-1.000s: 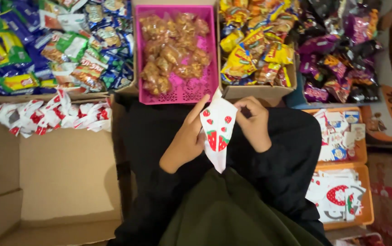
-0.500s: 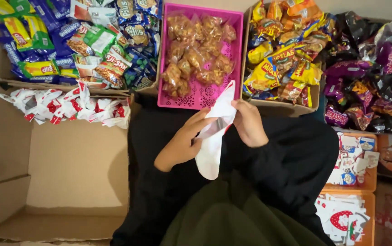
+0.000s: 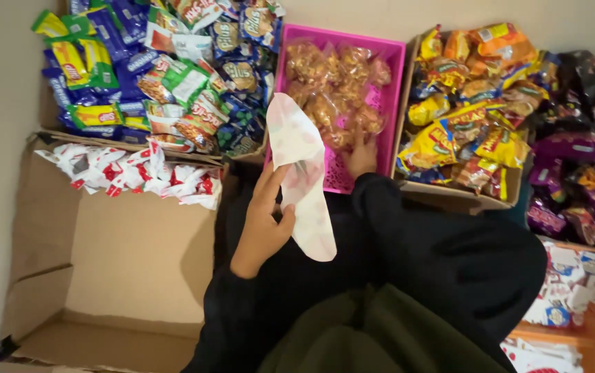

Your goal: The person sits on the floor and packs small snack packets into white gift bags with strawberry and penguin designs. They open each bag, place a few snack items inside, then fold and tie the bag tops with ribbons before placing the finished bags into a cardboard box.

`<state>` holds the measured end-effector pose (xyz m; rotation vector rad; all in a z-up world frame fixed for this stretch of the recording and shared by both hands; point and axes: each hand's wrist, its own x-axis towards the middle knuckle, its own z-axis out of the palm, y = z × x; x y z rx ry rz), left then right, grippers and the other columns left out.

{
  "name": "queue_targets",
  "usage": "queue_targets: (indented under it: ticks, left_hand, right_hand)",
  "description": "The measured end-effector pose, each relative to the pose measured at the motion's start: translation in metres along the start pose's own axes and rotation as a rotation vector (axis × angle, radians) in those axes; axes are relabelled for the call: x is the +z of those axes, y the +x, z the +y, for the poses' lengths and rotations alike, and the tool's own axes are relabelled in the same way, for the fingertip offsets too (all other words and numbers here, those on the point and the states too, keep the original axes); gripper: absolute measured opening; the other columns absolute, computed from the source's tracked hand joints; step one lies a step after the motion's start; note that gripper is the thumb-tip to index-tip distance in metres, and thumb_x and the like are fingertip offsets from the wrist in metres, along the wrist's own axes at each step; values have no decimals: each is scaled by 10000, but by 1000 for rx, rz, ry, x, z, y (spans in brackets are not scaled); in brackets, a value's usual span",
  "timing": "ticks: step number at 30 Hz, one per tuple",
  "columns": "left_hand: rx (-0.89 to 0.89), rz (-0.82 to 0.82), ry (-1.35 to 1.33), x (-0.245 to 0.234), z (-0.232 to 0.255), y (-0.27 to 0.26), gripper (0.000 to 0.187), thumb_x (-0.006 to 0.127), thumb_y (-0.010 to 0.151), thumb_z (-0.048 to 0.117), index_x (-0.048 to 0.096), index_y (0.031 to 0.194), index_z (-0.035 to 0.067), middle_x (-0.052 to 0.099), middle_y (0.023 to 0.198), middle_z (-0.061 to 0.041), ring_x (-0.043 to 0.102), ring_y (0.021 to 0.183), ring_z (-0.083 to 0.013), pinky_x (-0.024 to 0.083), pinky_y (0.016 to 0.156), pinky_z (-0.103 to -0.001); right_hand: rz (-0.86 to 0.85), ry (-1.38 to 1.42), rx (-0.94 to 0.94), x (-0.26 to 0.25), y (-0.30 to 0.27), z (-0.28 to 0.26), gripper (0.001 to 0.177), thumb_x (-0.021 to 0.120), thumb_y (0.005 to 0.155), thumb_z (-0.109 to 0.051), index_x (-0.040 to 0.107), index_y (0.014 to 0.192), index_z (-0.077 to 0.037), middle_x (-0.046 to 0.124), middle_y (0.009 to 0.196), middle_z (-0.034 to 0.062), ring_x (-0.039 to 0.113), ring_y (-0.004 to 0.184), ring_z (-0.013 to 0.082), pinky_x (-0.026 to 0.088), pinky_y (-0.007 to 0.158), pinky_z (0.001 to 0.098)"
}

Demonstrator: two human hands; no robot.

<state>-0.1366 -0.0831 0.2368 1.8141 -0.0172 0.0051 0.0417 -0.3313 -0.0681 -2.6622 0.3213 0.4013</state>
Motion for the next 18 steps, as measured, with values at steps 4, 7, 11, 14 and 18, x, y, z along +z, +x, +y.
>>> queue_targets:
  ticks: [4, 7, 11, 14, 18]
  left_hand:
    - [12, 33, 6, -2, 4, 5, 704, 563, 853, -15, 437, 1540, 76, 259, 1603, -332, 374, 1425, -502, 556, 962, -461]
    - [83, 59, 49, 5, -12, 4, 681, 598, 850, -22, 462, 1515, 33, 302, 1580, -347, 359, 1434, -509, 461, 1072, -527]
    - [101, 78, 24, 13, -3, 6, 687, 589, 856, -27, 462, 1526, 55, 299, 1588, -331, 342, 1450, -489, 415, 1114, -539]
    - [135, 78, 16, 19, 7, 5, 725, 602, 838, -47, 440, 1538, 52, 286, 1602, -318, 341, 1465, -467, 429, 1108, -506]
    - [171, 42, 5, 32, 13, 11, 729, 592, 843, -38, 416, 1546, 37, 252, 1603, -338, 313, 1465, -499, 433, 1098, -526]
  right_hand:
    - [-30, -189, -25, -8, -10, -9, 940, 842, 848, -247, 271, 1588, -348, 271, 1584, 270, 472, 1341, 505, 539, 1026, 569]
    - [-34, -75, 29, 11, 11, 23, 819, 823, 790, -365, 342, 1451, -324, 407, 1392, 157, 509, 1287, 416, 550, 992, 570]
    - [87, 94, -22, 20, -3, 45, 723, 902, 648, -454, 536, 1218, -201, 438, 1358, 201, 656, 1124, 460, 599, 928, 522]
    - [-2, 834, -257, -4, -29, 51, 356, 861, 645, -6, 587, 870, 23, 662, 859, 177, 672, 762, 298, 555, 640, 359]
    - [-217, 1376, -47, -144, -140, 4, 414, 832, 861, -263, 575, 1122, -71, 657, 954, 53, 686, 766, 138, 565, 592, 245]
